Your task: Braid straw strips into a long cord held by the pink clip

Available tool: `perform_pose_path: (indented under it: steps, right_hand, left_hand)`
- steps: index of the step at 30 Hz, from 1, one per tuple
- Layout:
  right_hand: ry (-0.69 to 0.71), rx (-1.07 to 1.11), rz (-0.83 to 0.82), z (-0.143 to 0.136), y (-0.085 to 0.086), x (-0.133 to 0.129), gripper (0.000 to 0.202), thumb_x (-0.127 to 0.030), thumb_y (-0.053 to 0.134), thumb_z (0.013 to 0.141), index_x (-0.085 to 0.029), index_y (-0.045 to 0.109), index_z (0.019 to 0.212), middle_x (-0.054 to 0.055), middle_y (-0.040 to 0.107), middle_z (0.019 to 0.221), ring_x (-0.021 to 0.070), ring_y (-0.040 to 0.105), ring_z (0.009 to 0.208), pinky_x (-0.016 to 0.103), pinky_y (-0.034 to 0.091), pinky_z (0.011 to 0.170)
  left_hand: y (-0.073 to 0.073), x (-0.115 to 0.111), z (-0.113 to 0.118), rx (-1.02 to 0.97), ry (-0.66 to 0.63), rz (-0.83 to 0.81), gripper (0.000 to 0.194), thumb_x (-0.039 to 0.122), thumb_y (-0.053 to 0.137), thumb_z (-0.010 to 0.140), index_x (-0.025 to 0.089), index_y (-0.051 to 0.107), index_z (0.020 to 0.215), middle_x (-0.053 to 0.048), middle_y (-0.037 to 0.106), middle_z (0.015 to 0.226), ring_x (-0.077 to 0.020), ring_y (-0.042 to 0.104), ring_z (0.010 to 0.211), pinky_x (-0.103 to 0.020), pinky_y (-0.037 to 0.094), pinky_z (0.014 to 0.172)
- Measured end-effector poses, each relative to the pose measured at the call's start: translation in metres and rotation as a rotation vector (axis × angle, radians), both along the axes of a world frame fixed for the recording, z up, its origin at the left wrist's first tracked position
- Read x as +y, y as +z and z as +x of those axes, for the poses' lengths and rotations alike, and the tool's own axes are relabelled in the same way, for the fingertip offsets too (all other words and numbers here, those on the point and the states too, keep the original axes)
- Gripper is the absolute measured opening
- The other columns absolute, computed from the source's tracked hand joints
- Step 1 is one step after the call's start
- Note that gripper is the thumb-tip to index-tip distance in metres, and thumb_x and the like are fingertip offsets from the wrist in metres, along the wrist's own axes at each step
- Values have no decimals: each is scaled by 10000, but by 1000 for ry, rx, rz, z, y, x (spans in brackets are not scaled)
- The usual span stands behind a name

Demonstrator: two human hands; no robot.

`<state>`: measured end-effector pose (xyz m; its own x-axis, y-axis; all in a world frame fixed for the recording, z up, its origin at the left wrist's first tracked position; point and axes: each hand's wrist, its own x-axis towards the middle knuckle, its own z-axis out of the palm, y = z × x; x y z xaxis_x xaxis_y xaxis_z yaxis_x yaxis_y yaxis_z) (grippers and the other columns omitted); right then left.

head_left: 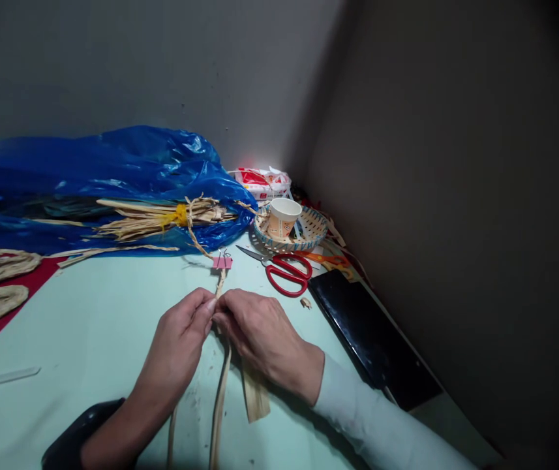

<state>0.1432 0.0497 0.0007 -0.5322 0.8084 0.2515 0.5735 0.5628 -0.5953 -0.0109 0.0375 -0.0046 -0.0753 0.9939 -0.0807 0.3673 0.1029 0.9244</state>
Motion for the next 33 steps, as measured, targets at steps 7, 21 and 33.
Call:
perform_pose_path:
  steps: [7,21,33]
  right_hand:
    - [-77,-28,-43,1,3,3,120,-255,421,1013,-180,503,969,28,637,774,157,548,628,256,335,588]
    - [-74,205,-409,14,15,3,135,-255,576,949,-149,660,941,-11,626,716,123,531,665,228,353,630]
    - [-162,273,-505,17,12,4,165,-232,544,907,-150,632,795,-22,568,635,108,489,604,226,331,577]
  left_hand:
    - [2,-1,-3,22,-89,-11,338,445,492,906,248,485,632,57,471,579,-162,438,578,-267,343,586]
    - [9,1,-4,37,-108,-159,277,457,544,831,233,606,680,53,539,520,-152,465,500,-269,348,543]
    - [12,4,-4,-212,-104,-241,295,448,649,747,179,576,649,28,611,559,-69,319,447,-203,212,442]
